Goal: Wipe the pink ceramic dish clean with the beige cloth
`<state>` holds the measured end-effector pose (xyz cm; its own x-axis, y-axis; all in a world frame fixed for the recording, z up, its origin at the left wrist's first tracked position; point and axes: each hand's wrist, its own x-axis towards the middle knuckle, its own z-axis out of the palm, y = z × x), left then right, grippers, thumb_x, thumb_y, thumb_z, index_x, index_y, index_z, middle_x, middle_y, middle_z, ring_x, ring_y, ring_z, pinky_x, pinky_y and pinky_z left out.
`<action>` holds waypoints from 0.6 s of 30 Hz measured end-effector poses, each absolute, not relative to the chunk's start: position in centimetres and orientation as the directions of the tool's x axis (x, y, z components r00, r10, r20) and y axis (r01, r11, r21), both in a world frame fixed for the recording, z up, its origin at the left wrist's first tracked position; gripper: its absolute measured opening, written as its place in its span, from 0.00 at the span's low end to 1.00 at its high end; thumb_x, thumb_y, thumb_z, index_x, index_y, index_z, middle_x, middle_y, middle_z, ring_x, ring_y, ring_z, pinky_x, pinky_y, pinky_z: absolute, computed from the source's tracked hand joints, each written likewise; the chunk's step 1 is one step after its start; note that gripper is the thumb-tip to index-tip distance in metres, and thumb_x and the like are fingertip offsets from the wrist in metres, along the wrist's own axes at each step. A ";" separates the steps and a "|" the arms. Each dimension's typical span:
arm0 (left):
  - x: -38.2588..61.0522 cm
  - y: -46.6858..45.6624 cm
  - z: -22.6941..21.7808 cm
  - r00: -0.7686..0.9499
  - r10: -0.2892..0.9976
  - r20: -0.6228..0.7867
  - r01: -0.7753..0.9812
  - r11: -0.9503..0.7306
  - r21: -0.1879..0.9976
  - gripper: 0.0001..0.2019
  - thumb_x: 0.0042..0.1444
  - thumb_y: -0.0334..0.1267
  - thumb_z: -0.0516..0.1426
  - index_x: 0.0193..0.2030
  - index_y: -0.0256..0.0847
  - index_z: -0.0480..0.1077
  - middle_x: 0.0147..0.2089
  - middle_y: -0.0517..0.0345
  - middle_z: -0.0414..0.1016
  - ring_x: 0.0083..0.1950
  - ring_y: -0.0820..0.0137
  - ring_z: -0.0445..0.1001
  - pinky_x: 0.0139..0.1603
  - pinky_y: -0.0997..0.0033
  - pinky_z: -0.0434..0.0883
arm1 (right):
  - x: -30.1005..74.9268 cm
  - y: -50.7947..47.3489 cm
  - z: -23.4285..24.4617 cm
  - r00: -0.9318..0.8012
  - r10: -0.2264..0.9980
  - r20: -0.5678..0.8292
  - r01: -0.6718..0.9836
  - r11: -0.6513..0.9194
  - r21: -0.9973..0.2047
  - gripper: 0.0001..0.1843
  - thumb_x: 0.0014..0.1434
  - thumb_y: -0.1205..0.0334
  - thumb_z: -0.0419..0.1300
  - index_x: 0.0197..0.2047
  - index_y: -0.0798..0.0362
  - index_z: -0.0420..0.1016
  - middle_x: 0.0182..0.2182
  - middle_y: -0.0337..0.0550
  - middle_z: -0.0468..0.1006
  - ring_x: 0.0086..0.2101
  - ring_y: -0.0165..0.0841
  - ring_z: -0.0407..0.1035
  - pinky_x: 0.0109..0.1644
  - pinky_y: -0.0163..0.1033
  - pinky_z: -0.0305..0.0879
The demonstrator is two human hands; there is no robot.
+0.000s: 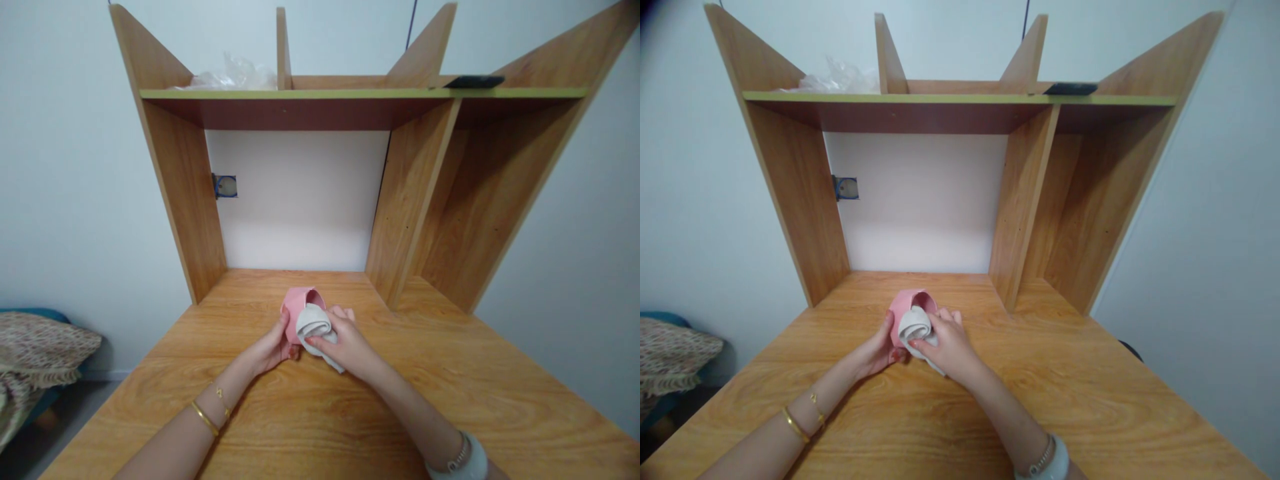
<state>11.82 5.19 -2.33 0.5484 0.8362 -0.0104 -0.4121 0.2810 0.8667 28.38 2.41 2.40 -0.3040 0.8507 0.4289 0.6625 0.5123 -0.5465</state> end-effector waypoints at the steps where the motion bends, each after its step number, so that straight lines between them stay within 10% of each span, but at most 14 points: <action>1: 11.7 5.2 -2.3 0.570 0.821 -0.017 -0.411 0.303 0.860 0.28 0.47 0.62 0.48 0.31 0.34 0.67 0.18 0.62 0.64 0.15 0.83 0.55 0.18 0.81 0.52 | 28.3 2.3 2.4 -0.317 0.843 0.434 0.672 0.523 -0.525 0.14 0.47 0.55 0.60 0.38 0.51 0.73 0.32 0.43 0.68 0.38 0.39 0.58 0.44 0.45 0.55; 7: 10.8 4.9 -2.1 0.647 0.761 0.045 -0.445 0.329 0.833 0.24 0.44 0.55 0.57 0.40 0.37 0.67 0.27 0.58 0.68 0.22 0.81 0.61 0.24 0.80 0.57 | 28.1 2.4 2.2 -0.194 0.869 0.456 0.543 0.482 -0.687 0.10 0.45 0.60 0.61 0.33 0.51 0.74 0.30 0.42 0.69 0.37 0.38 0.60 0.43 0.43 0.56; 11: 10.9 4.6 -2.0 0.622 0.776 0.102 -0.446 0.244 0.861 0.33 0.43 0.40 0.63 0.56 0.51 0.55 0.35 0.59 0.69 0.28 0.79 0.67 0.31 0.78 0.62 | 28.8 2.9 2.3 -0.115 0.932 0.343 0.167 0.358 -0.919 0.15 0.41 0.57 0.64 0.32 0.55 0.72 0.29 0.41 0.72 0.33 0.36 0.64 0.38 0.41 0.60; 18: 12.0 4.4 -1.7 0.525 0.808 0.268 -0.427 -0.022 0.904 0.49 0.39 0.47 0.63 0.64 0.49 0.37 0.59 0.44 0.57 0.57 0.56 0.60 0.54 0.57 0.58 | 28.8 2.5 3.0 -0.146 0.972 0.183 -0.315 0.129 -0.940 0.20 0.36 0.56 0.68 0.33 0.56 0.72 0.30 0.40 0.77 0.30 0.32 0.69 0.36 0.36 0.64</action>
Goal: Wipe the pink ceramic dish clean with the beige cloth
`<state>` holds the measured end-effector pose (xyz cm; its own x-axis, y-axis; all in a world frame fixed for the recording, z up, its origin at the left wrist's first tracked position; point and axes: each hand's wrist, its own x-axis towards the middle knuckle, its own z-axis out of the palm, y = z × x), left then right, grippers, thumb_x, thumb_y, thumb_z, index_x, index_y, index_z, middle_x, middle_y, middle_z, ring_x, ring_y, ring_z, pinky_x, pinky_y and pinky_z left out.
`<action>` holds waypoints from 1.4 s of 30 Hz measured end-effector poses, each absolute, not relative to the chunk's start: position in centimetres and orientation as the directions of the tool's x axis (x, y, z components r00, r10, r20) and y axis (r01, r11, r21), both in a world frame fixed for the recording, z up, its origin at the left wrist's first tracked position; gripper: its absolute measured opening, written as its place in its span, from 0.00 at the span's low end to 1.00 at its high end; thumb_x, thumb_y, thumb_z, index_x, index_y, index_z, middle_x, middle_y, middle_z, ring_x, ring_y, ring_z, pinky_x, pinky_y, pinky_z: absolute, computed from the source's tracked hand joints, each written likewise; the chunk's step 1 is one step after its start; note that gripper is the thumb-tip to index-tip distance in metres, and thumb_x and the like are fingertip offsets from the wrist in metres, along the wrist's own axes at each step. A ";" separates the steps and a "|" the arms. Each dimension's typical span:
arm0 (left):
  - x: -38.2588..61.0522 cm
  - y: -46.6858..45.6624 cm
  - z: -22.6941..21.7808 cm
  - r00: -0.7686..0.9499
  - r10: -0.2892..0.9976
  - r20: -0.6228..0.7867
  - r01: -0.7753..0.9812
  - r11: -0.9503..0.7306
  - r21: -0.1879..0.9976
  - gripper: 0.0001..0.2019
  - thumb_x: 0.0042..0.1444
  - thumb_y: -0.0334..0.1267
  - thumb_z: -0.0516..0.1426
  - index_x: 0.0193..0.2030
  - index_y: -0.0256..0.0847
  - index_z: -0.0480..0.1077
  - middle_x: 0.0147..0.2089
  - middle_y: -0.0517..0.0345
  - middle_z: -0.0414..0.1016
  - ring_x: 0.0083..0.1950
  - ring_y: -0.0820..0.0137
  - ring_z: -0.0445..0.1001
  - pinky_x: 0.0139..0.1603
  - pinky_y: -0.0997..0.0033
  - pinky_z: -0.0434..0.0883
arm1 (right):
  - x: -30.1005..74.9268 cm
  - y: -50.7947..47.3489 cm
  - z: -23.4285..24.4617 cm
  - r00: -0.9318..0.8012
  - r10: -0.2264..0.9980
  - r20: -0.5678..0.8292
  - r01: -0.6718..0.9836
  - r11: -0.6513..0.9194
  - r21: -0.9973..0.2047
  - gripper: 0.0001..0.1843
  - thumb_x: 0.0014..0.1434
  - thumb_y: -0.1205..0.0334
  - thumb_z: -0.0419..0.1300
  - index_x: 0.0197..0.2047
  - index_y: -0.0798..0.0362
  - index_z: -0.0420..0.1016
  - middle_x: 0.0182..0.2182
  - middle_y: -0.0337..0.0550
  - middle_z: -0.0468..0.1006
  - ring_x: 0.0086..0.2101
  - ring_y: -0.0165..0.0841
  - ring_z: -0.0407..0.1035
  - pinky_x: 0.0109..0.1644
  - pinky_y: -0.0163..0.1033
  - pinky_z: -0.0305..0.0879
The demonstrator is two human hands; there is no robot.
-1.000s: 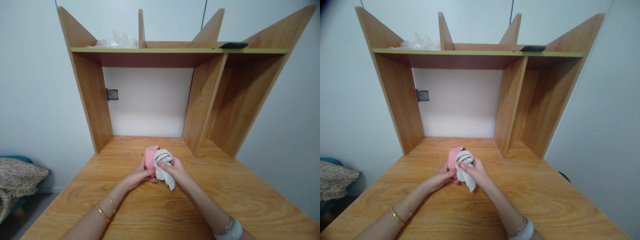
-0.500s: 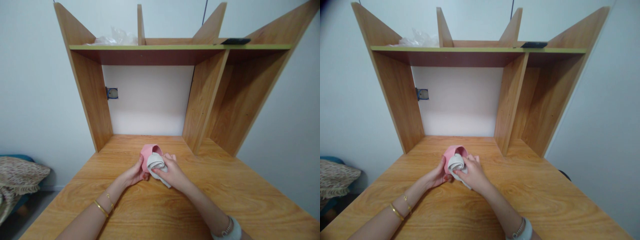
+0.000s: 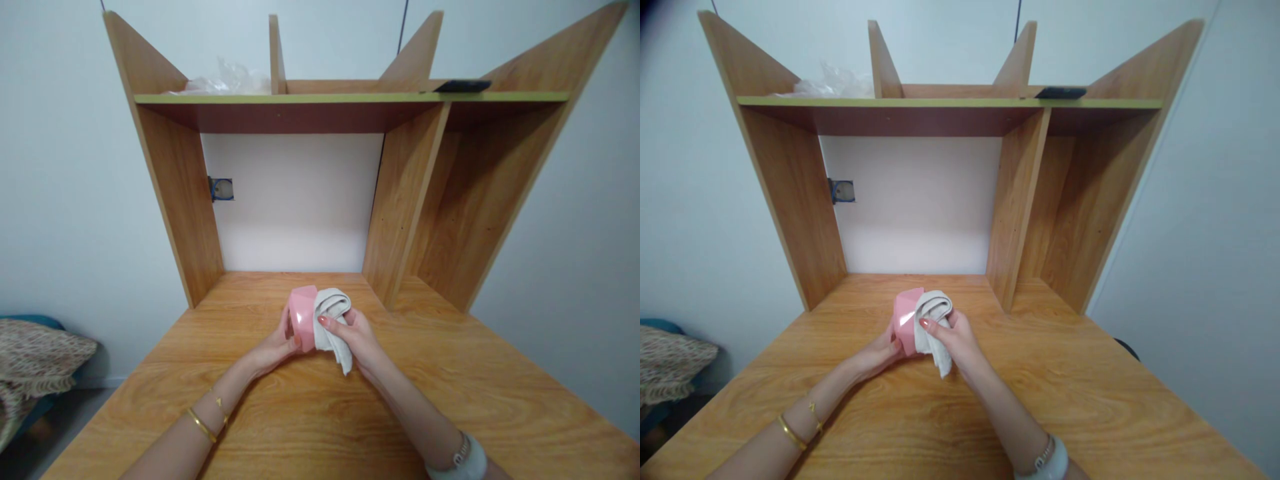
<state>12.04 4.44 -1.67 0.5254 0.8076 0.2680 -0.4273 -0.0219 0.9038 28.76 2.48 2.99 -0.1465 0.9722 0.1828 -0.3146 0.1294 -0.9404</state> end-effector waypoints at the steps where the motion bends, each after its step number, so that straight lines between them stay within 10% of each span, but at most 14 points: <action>1: 12.1 4.5 -1.6 0.470 0.828 0.305 -0.431 -0.086 0.898 0.50 0.39 0.47 0.63 0.64 0.48 0.38 0.61 0.44 0.54 0.60 0.56 0.56 0.57 0.58 0.56 | 28.7 2.4 3.1 -0.150 0.973 0.178 -0.320 0.123 -0.939 0.20 0.36 0.56 0.68 0.33 0.56 0.72 0.29 0.40 0.77 0.29 0.32 0.70 0.36 0.36 0.65; 12: 11.9 5.3 -2.0 0.596 0.795 0.117 -0.483 0.239 0.842 0.33 0.50 0.59 0.48 0.58 0.40 0.58 0.53 0.43 0.67 0.51 0.58 0.67 0.50 0.57 0.62 | 27.7 2.7 2.1 -0.117 0.950 0.290 -0.030 0.289 -0.957 0.22 0.40 0.51 0.64 0.37 0.55 0.70 0.35 0.45 0.75 0.35 0.38 0.68 0.40 0.43 0.63; 20: 11.9 5.1 -1.6 0.599 0.801 0.011 -0.501 0.364 0.785 0.32 0.54 0.59 0.41 0.52 0.36 0.65 0.46 0.44 0.72 0.44 0.60 0.72 0.45 0.58 0.66 | 27.2 1.4 1.8 -0.210 0.804 0.557 0.657 0.538 -0.529 0.15 0.48 0.56 0.61 0.40 0.50 0.72 0.34 0.44 0.71 0.37 0.39 0.60 0.42 0.43 0.57; 36: 11.9 5.1 -1.7 0.563 0.822 -0.080 -0.517 0.426 0.742 0.32 0.53 0.61 0.40 0.41 0.33 0.70 0.33 0.47 0.76 0.32 0.65 0.74 0.31 0.68 0.69 | 26.7 0.6 2.7 -0.533 0.668 0.520 0.747 0.660 -0.081 0.15 0.51 0.59 0.60 0.42 0.55 0.67 0.36 0.46 0.74 0.40 0.39 0.61 0.43 0.43 0.48; 42: 11.7 5.1 -1.6 0.619 0.783 -0.061 -0.491 0.446 0.748 0.32 0.53 0.60 0.40 0.44 0.33 0.68 0.36 0.46 0.76 0.34 0.66 0.74 0.36 0.67 0.69 | 26.6 0.6 2.7 -0.431 0.703 0.566 0.748 0.629 -0.212 0.12 0.49 0.65 0.59 0.40 0.53 0.69 0.35 0.46 0.74 0.38 0.38 0.61 0.42 0.41 0.49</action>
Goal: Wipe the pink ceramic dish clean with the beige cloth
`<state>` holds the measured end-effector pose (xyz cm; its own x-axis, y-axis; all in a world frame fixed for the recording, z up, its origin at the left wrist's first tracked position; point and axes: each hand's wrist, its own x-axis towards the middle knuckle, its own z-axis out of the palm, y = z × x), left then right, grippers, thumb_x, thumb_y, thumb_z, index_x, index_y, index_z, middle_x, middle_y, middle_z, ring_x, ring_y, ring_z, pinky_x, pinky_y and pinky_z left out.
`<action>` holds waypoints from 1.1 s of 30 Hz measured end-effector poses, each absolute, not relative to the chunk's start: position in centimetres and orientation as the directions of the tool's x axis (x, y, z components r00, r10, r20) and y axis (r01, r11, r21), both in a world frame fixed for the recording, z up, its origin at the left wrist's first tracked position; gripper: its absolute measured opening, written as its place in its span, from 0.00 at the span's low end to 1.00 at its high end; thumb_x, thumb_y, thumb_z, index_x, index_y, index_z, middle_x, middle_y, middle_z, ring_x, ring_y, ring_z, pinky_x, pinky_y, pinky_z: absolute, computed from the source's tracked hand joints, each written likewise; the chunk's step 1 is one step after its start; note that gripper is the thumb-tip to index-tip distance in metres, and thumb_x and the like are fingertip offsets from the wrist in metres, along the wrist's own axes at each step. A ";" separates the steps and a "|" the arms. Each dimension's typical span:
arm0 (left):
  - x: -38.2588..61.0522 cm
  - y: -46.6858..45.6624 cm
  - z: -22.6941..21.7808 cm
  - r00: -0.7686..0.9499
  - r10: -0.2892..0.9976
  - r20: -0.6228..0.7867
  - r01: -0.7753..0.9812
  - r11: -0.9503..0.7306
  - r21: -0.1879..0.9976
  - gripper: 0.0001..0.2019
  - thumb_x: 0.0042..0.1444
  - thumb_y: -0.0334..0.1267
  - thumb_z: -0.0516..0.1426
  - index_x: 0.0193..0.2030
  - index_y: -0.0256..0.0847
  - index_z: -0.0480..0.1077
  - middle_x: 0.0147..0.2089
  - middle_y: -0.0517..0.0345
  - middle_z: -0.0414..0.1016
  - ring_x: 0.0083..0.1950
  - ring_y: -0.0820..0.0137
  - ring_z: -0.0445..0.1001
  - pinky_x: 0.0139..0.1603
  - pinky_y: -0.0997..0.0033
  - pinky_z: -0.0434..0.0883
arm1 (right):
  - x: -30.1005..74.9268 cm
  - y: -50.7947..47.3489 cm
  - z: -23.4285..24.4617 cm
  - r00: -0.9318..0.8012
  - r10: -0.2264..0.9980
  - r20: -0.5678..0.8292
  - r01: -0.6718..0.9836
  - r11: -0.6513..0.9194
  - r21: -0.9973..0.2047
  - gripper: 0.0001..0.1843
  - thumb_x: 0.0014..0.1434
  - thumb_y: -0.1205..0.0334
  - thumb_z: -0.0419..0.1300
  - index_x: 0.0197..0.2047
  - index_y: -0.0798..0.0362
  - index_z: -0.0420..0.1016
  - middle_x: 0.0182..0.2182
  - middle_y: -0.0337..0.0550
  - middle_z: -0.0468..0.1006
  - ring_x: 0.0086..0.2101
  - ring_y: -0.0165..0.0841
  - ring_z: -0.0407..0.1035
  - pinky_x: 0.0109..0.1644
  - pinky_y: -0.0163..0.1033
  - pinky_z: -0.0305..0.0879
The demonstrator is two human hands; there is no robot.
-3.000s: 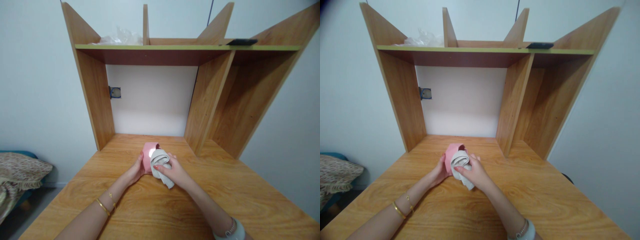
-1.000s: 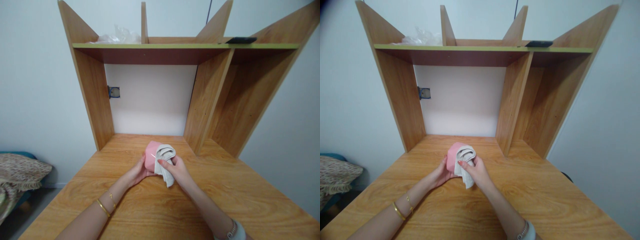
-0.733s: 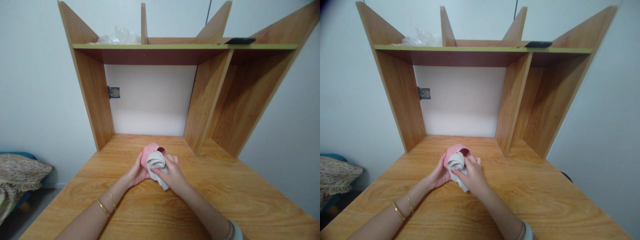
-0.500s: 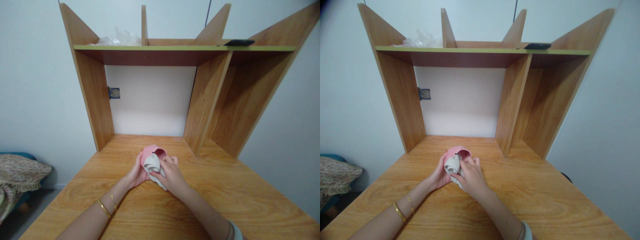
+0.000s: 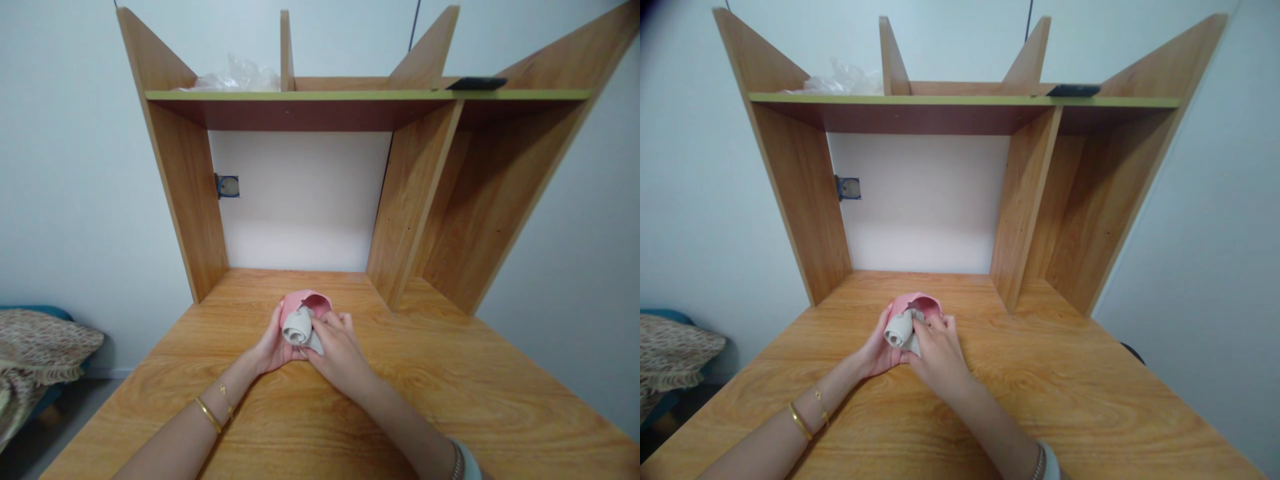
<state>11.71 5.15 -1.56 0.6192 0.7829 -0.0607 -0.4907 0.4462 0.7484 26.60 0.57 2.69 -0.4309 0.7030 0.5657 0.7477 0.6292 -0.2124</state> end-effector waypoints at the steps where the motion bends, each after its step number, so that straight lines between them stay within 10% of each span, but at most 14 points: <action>1: 11.7 5.1 -1.5 0.632 0.773 -0.055 -0.487 0.451 0.748 0.33 0.53 0.61 0.39 0.46 0.34 0.68 0.37 0.46 0.75 0.36 0.66 0.74 0.37 0.66 0.68 | 26.6 0.7 2.7 -0.381 0.724 0.575 0.749 0.607 -0.268 0.12 0.49 0.64 0.60 0.39 0.52 0.70 0.34 0.45 0.73 0.37 0.38 0.61 0.41 0.41 0.50; 9: 11.2 4.9 -1.0 0.771 0.630 0.091 -0.451 0.439 0.777 0.38 0.45 0.65 0.44 0.53 0.36 0.62 0.47 0.43 0.71 0.46 0.63 0.71 0.50 0.63 0.60 | 27.6 2.0 2.7 -0.100 0.839 0.535 0.659 0.458 -0.596 0.09 0.42 0.63 0.62 0.31 0.51 0.74 0.28 0.41 0.70 0.34 0.37 0.61 0.40 0.41 0.55; 15: 11.3 4.8 -2.2 0.735 0.660 0.155 -0.450 0.304 0.840 0.30 0.43 0.56 0.57 0.49 0.36 0.67 0.46 0.49 0.71 0.46 0.68 0.69 0.50 0.70 0.59 | 28.1 2.5 3.3 -0.087 0.901 0.425 0.201 0.433 -0.879 0.14 0.40 0.59 0.63 0.33 0.55 0.73 0.30 0.42 0.74 0.32 0.35 0.66 0.37 0.40 0.62; 24: 12.2 4.7 -2.2 0.683 0.676 0.275 -0.475 0.125 0.871 0.38 0.38 0.57 0.59 0.56 0.39 0.60 0.56 0.43 0.64 0.57 0.55 0.61 0.56 0.56 0.55 | 28.0 1.7 3.5 -0.160 0.947 0.277 -0.113 0.262 -0.959 0.21 0.37 0.59 0.67 0.36 0.55 0.70 0.32 0.42 0.76 0.31 0.35 0.69 0.35 0.38 0.65; 29: 12.3 4.7 -1.4 0.636 0.730 0.252 -0.556 0.206 0.805 0.35 0.45 0.55 0.57 0.56 0.37 0.60 0.55 0.45 0.65 0.59 0.57 0.59 0.59 0.58 0.53 | 28.1 2.1 3.1 -0.196 0.901 0.388 0.166 0.420 -0.892 0.20 0.42 0.57 0.64 0.39 0.54 0.70 0.34 0.43 0.75 0.36 0.37 0.67 0.39 0.41 0.63; 33: 12.3 4.7 -1.2 0.611 0.760 0.223 -0.614 0.277 0.739 0.30 0.51 0.56 0.50 0.54 0.35 0.62 0.54 0.46 0.66 0.56 0.60 0.62 0.56 0.62 0.58 | 27.9 1.8 3.0 -0.241 0.838 0.489 0.617 0.522 -0.590 0.16 0.44 0.58 0.63 0.38 0.51 0.72 0.33 0.43 0.71 0.37 0.39 0.61 0.42 0.43 0.57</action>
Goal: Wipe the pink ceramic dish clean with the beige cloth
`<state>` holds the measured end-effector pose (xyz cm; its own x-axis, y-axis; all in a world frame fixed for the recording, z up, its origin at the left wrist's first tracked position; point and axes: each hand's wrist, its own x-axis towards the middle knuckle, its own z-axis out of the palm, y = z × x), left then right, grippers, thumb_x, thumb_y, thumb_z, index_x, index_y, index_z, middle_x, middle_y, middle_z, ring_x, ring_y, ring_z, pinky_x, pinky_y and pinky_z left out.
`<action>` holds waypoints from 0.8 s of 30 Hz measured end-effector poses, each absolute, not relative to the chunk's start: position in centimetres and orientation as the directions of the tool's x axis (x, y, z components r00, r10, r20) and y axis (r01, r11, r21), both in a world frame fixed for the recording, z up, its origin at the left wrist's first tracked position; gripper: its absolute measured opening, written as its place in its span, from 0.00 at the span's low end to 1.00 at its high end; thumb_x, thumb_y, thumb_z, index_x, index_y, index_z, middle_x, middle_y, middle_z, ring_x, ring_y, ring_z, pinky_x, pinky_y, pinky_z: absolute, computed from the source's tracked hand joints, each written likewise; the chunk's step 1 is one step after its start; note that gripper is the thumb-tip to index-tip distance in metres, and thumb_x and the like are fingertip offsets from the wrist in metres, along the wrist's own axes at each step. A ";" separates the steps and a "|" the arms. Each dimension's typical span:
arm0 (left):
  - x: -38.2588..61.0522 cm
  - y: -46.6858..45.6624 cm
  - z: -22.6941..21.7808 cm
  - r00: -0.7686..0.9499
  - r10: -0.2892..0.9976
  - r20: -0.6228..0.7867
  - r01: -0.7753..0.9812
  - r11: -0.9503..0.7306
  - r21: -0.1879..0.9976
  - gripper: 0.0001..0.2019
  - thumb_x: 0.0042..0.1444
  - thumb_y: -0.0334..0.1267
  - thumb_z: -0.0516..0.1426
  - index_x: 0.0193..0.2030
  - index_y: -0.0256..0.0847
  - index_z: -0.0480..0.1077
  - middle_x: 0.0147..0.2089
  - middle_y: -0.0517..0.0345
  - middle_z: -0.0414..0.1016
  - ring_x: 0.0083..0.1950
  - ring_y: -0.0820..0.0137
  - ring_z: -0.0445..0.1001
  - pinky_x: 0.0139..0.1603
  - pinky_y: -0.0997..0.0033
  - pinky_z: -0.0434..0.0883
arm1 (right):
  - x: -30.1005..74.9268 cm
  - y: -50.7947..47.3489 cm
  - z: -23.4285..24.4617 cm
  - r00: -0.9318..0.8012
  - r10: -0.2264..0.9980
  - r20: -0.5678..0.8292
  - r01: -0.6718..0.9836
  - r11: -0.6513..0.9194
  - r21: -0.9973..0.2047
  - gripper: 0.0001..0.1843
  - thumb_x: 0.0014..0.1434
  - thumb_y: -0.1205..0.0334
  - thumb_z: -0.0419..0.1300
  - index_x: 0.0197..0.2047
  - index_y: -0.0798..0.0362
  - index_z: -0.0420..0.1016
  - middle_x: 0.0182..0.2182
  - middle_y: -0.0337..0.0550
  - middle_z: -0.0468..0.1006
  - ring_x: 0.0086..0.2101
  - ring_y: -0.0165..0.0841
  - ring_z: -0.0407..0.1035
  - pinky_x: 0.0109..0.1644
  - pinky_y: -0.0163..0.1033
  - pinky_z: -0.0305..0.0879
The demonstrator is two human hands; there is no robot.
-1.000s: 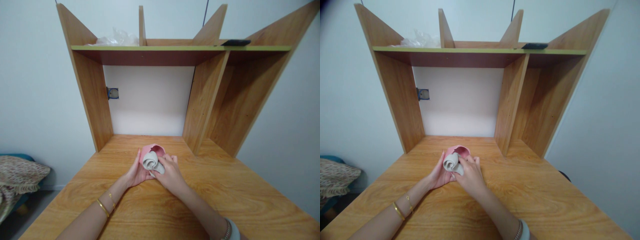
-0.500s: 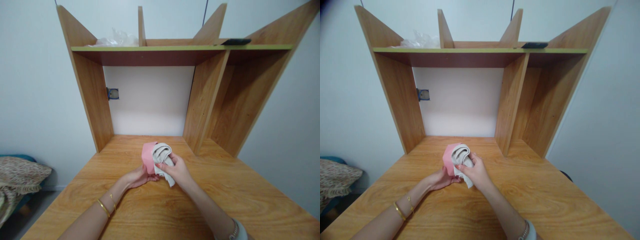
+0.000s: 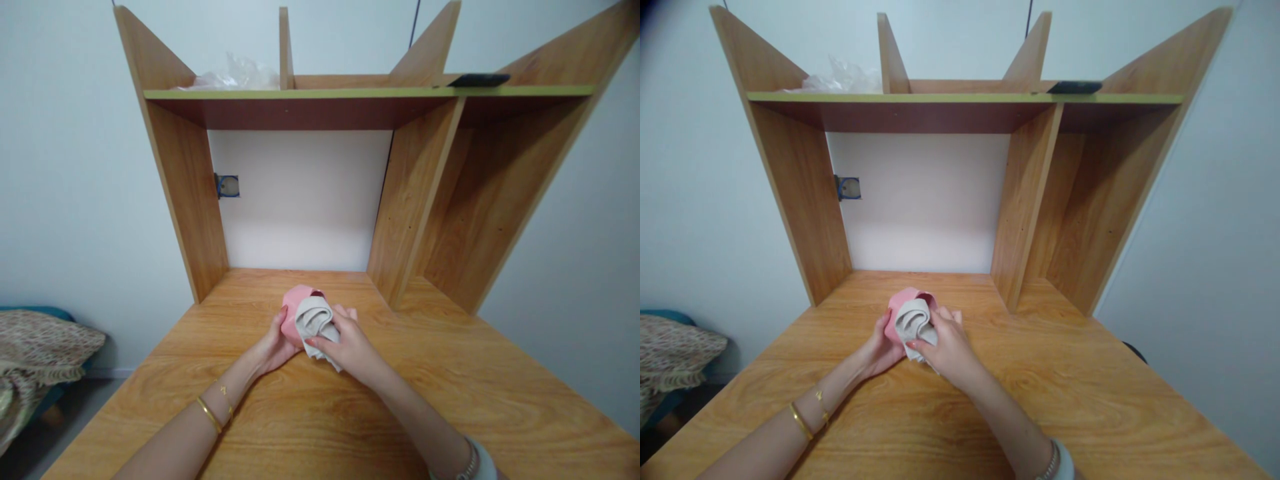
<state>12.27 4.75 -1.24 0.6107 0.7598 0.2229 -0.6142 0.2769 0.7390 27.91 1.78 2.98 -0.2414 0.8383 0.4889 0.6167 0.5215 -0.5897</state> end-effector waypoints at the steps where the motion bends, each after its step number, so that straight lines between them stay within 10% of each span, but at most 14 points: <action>1: 12.3 4.7 -1.2 0.601 0.771 0.209 -0.620 0.285 0.731 0.30 0.52 0.56 0.49 0.53 0.34 0.63 0.53 0.46 0.68 0.54 0.60 0.65 0.53 0.63 0.60 | 27.9 1.6 3.1 -0.283 0.821 0.496 0.666 0.540 -0.514 0.15 0.46 0.58 0.63 0.39 0.51 0.72 0.33 0.43 0.71 0.37 0.38 0.60 0.41 0.42 0.56; 12: 11.6 4.9 -1.0 0.534 0.845 -0.005 -0.567 0.363 0.739 0.31 0.54 0.58 0.42 0.51 0.34 0.64 0.42 0.45 0.74 0.38 0.62 0.73 0.36 0.63 0.68 | 28.3 0.8 4.2 -0.632 0.627 0.455 0.697 0.717 -0.020 0.16 0.53 0.72 0.51 0.45 0.52 0.67 0.37 0.46 0.75 0.38 0.39 0.61 0.39 0.42 0.46; 24: 11.6 4.6 -0.4 0.666 0.736 0.121 -0.577 0.406 0.709 0.38 0.49 0.65 0.38 0.57 0.37 0.58 0.50 0.44 0.69 0.47 0.63 0.69 0.48 0.64 0.62 | 29.0 1.2 3.7 -0.522 0.701 0.487 0.717 0.669 -0.196 0.16 0.50 0.69 0.55 0.45 0.52 0.66 0.36 0.45 0.72 0.39 0.38 0.60 0.41 0.41 0.49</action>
<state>11.63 4.64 -0.36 0.6659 0.7362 0.1206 -0.5771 0.4059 0.7087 28.97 1.23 3.74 -0.5215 0.7009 0.4866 0.7167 0.6693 -0.1960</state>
